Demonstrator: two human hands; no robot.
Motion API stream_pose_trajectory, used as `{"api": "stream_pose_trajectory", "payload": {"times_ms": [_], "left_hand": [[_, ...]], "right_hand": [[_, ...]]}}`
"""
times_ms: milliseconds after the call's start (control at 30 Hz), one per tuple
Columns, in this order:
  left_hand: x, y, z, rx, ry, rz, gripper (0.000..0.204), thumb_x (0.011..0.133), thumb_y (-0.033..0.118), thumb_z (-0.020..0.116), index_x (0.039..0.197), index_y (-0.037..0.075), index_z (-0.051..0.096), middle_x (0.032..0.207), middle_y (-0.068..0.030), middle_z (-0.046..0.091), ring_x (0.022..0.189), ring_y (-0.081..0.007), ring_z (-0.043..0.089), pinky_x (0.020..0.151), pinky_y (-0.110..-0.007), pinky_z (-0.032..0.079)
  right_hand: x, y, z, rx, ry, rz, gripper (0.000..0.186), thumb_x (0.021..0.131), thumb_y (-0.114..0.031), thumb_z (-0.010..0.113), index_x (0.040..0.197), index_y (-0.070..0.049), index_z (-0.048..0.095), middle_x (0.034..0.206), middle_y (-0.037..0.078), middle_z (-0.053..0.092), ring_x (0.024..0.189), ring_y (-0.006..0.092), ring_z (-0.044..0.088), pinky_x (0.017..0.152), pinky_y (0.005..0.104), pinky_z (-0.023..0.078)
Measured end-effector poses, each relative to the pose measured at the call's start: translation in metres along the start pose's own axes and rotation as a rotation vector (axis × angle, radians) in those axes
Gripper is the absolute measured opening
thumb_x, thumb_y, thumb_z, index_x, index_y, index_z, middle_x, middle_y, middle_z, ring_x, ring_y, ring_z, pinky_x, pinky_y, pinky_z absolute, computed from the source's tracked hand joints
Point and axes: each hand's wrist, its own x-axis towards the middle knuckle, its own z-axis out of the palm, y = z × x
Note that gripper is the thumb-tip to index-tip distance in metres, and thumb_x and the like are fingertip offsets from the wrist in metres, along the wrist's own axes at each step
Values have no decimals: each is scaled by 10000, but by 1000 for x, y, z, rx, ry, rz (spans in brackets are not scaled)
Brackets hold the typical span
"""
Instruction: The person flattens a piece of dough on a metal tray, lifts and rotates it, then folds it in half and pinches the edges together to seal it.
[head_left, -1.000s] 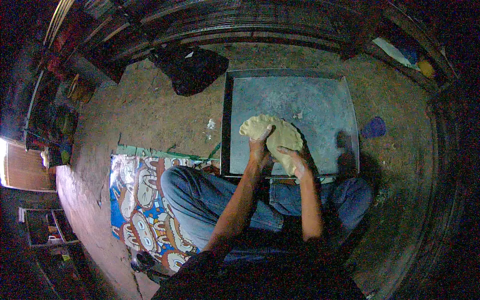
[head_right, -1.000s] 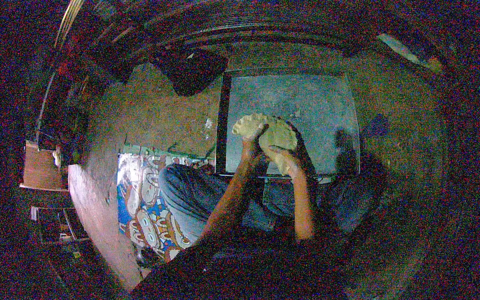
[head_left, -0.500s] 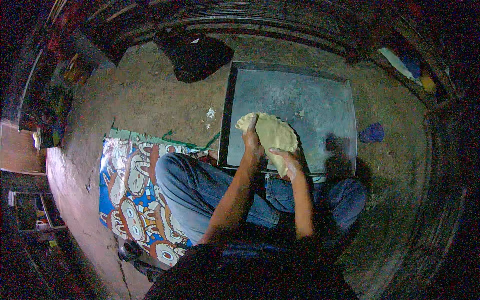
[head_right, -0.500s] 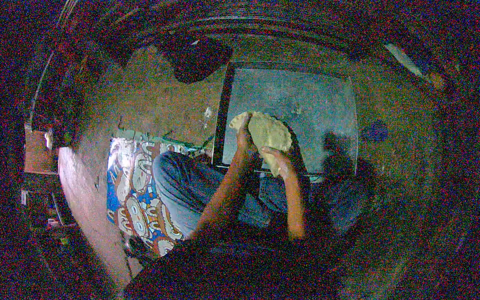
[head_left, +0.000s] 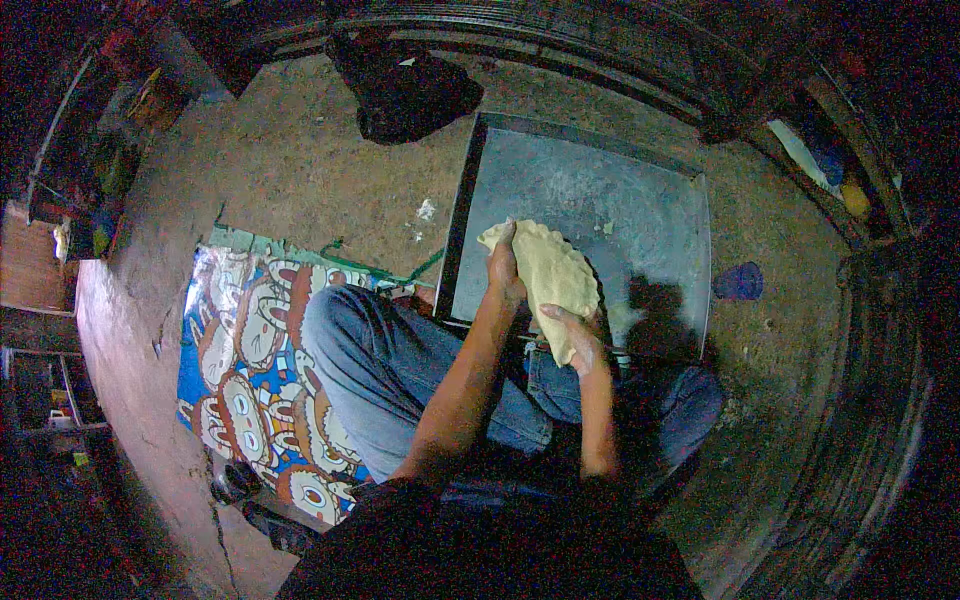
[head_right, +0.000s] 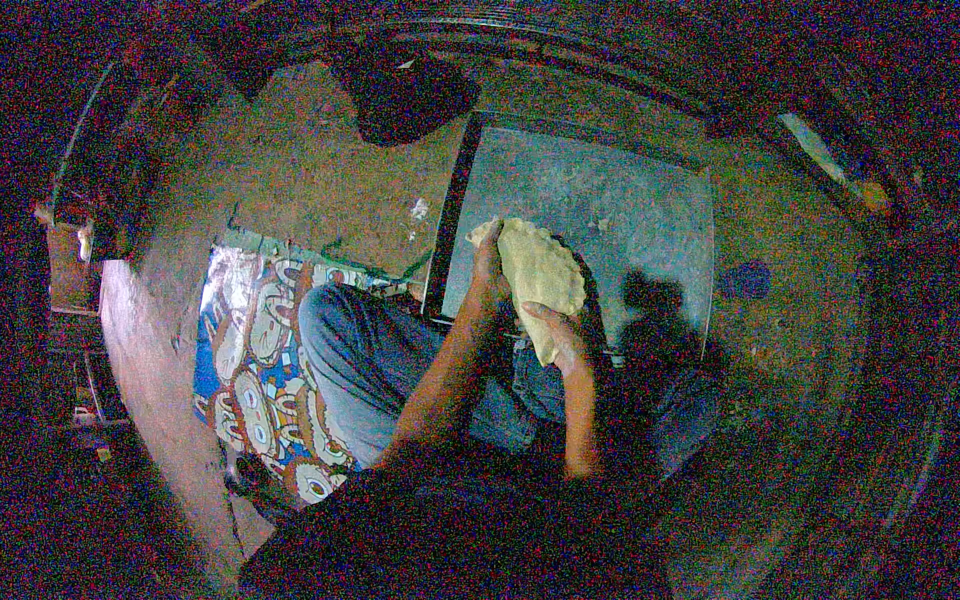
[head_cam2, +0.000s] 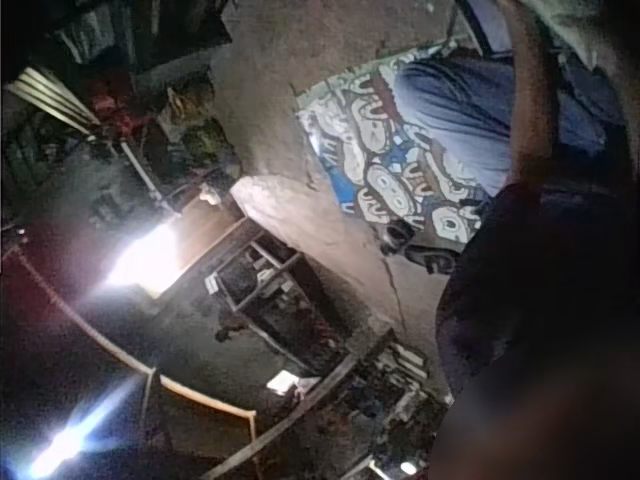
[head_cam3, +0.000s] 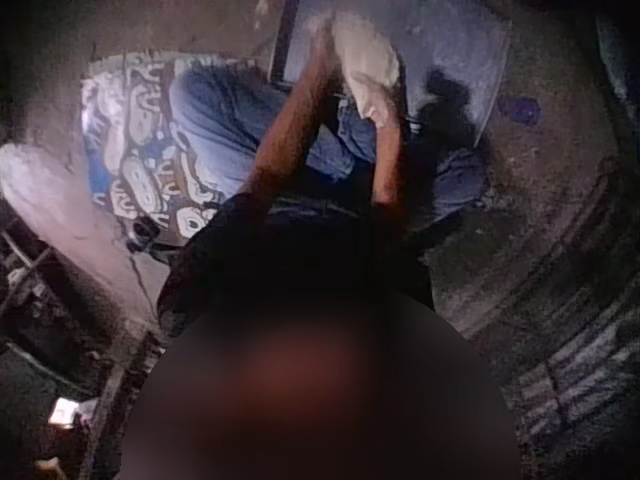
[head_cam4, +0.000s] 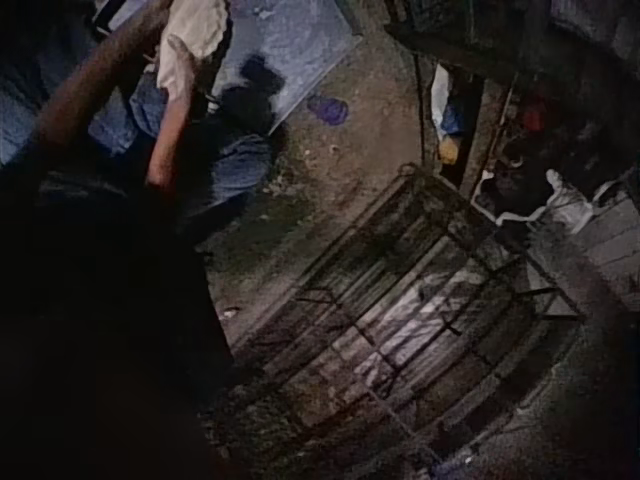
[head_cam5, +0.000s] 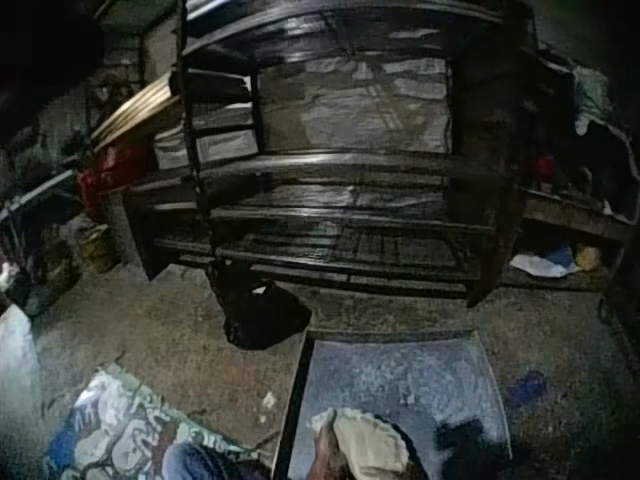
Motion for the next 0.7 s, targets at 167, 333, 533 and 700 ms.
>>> {"api": "stream_pose_trajectory", "payload": {"times_ms": [167, 333, 533, 700], "left_hand": [[-1, 1, 1, 24, -6, -62, 405, 934, 413, 484, 1113, 57, 562, 1088, -174, 628, 1014, -367, 592, 937, -496, 463], [9, 3, -13, -1, -63, -69, 386, 918, 392, 506, 1075, 47, 580, 1042, -186, 642, 981, -378, 604, 919, -494, 471], [13, 4, -17, 15, -69, -30, 376, 902, 379, 533, 1047, 37, 588, 1032, -194, 646, 949, -397, 613, 897, -507, 481], [6, 11, -11, -10, -79, -61, 363, 925, 340, 537, 1070, 8, 558, 987, -192, 651, 859, -362, 650, 789, -506, 534]], "right_hand": [[-10, 13, -7, 13, 81, 28, 578, 649, 13, 780, 1165, -12, 522, 988, 140, 634, 746, 277, 668, 493, 358, 573], [-31, 5, 3, 13, 74, 51, 504, 698, 36, 725, 1156, 10, 515, 933, 156, 641, 636, 293, 663, 429, 352, 545], [-50, -2, 0, 16, -74, 91, 476, 744, 11, 700, 1170, 18, 487, 886, 162, 644, 569, 278, 652, 419, 343, 538], [-71, -4, 11, 5, 10, 91, 429, 764, 13, 683, 1151, 19, 498, 899, 165, 643, 568, 280, 656, 442, 336, 549]]}}
